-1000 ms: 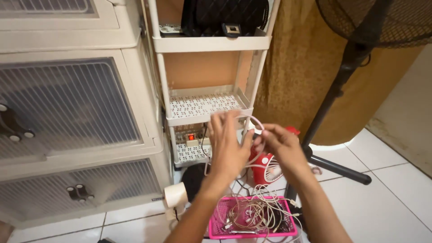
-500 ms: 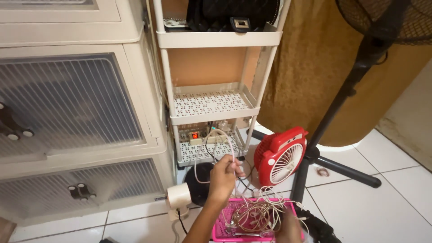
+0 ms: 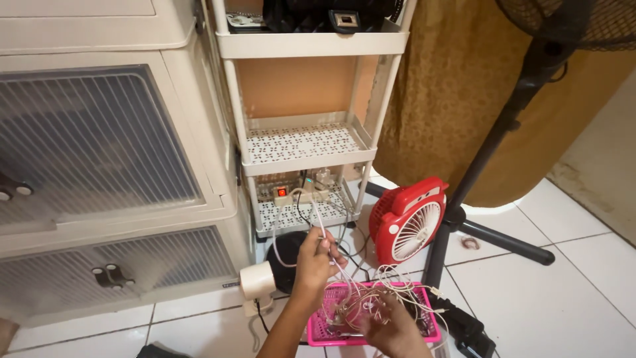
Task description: Untangling and organizing several electronic cables into a pink storage basket.
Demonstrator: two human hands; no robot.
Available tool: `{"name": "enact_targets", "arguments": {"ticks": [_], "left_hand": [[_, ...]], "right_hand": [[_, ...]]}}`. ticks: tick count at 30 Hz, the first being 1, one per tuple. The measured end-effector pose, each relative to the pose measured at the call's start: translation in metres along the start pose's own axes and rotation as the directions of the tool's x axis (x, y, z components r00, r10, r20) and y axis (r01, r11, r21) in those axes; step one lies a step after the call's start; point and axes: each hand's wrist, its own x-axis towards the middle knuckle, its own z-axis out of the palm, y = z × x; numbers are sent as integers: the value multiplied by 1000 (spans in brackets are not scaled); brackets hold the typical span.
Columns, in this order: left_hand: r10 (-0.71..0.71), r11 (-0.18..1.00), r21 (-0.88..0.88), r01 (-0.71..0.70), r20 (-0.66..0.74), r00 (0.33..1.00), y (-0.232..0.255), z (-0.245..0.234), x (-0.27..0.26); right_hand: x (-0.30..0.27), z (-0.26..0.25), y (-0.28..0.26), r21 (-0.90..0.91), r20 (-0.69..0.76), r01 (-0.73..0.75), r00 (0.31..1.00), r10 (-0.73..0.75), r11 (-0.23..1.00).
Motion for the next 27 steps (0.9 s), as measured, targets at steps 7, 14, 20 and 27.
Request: {"name": "enact_targets", "arguments": {"ticks": [7,14,20,27], "left_hand": [[-134,985,-104,136,23,991,0,1,-2],[14,990,140,-23,65,998,2,-10,-8],[-306,952,34,305,55,950,5,9,-16],[-187,976,-50,213,318,929,-39,9,-8]], "right_hand": [[-13,25,3,275,184,-174,975,126,946],[20,25,-14,125,353,266,888,-293,956],[-49,63,16,-386,519,659,734,-438,646],[-77,72,32,-533,414,799,534,-737,280]]}}
